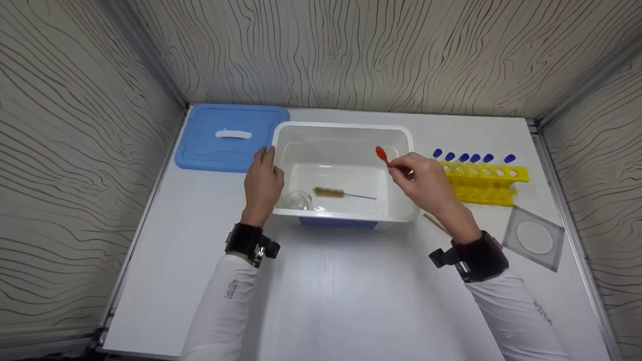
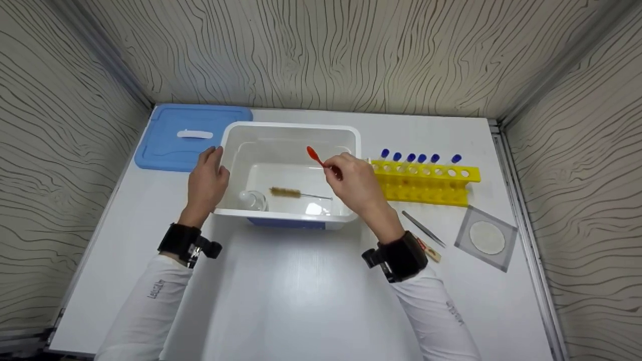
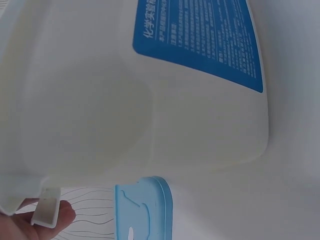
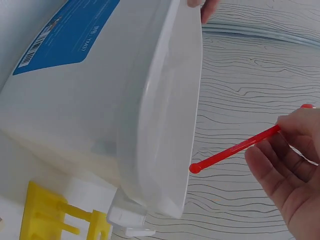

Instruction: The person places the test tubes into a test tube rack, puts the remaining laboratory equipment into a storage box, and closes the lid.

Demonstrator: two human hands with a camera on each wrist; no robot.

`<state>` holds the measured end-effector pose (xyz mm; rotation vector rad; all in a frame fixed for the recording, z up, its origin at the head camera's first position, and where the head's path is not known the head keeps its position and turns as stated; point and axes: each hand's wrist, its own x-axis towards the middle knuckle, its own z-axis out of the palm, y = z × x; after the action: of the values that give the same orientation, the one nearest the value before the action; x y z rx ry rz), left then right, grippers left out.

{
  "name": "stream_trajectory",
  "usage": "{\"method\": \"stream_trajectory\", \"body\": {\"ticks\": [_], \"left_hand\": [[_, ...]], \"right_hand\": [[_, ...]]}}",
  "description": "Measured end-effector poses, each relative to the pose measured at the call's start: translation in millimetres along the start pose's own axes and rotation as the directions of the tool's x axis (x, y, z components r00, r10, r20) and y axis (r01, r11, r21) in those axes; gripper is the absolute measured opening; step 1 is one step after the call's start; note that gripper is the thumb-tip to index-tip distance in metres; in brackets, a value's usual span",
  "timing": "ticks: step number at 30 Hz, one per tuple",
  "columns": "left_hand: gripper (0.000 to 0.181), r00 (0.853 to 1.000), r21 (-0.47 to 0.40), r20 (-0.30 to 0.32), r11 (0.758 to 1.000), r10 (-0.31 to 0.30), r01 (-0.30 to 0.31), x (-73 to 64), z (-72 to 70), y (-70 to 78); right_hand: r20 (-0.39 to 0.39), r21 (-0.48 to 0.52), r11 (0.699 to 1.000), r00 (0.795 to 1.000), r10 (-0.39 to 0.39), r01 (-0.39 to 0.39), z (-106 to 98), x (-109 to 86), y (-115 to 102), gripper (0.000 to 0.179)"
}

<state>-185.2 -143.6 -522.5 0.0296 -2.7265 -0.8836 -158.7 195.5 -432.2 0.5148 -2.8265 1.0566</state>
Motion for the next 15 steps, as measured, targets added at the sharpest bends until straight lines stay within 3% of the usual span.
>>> {"method": "stream_trajectory", "body": {"ticks": [6,11,15], "left_hand": [[0.050,0.999,0.003,0.031,1.000,-0.028,0.028,0.8,-0.6,-0.5],[0.049,1.000,0.002,0.016,1.000,-0.009,0.009,0.2,-1.1,0.2],[0.049,1.000,0.004,0.008,1.000,0.001,-0.001,-0.1,-1.0,0.2]], "right_hand": [[0.111,-0.037,0.999,0.993,0.032,-0.028,13.4,5.5,5.7,0.018],[0.163,-0.049,0.999,0.986,0.021,-0.013,20.6,6.9,11.1,0.019],[0.218,-0.070,0.996,0.974,0.063,-0.049,24.4,8.9,13.2,0.021]]}}
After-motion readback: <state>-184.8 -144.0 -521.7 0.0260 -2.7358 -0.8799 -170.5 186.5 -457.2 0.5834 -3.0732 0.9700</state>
